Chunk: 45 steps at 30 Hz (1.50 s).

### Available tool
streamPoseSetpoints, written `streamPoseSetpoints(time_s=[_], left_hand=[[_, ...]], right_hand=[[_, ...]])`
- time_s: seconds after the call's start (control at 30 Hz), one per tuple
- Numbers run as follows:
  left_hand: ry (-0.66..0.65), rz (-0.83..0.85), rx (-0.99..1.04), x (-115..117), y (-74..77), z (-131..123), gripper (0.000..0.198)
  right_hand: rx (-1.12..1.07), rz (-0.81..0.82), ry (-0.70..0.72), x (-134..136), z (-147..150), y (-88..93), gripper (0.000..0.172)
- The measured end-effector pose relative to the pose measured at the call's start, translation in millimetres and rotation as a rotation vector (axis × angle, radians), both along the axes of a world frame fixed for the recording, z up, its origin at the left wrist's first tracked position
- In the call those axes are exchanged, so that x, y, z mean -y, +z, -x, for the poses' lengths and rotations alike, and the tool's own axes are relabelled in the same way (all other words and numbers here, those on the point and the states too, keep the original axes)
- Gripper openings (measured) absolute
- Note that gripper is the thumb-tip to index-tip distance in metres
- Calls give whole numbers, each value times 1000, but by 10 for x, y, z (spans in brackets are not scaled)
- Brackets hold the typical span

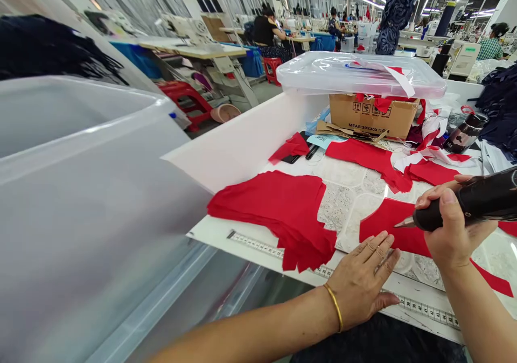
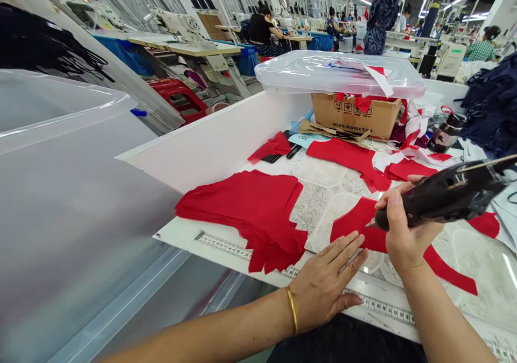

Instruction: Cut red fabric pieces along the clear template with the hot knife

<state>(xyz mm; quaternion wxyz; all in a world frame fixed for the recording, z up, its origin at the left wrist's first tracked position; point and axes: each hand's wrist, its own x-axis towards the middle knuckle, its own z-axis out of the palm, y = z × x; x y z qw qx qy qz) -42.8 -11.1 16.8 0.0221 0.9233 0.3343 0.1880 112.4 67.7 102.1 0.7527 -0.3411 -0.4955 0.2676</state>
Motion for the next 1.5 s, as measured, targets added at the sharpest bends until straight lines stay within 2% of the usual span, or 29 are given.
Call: streamPoseSetpoints(time_s=[0.27, 0.47, 0.83, 1.1, 1.27, 1.5], left_hand=[[-10, -24, 74, 15, -83, -20, 77], [40, -85, 95, 33, -118, -68, 77], [46, -77, 62, 41, -43, -56, 77], [71, -100, 96, 29, -77, -73, 80], [84, -110, 91, 37, -65, -91, 80], [95, -103, 108, 66, -78, -196, 81]], right_hand=[[-36, -16, 150, -50, 390, -66, 26], [-32, -30, 195, -44, 534, -85, 24], [-24, -9, 197, -44, 576, -102, 26], [-20, 12, 183, -45, 583, -114, 29], [25, 0, 162, -58, 583, -138, 18], [-39, -17, 210, 68, 518, -67, 25]])
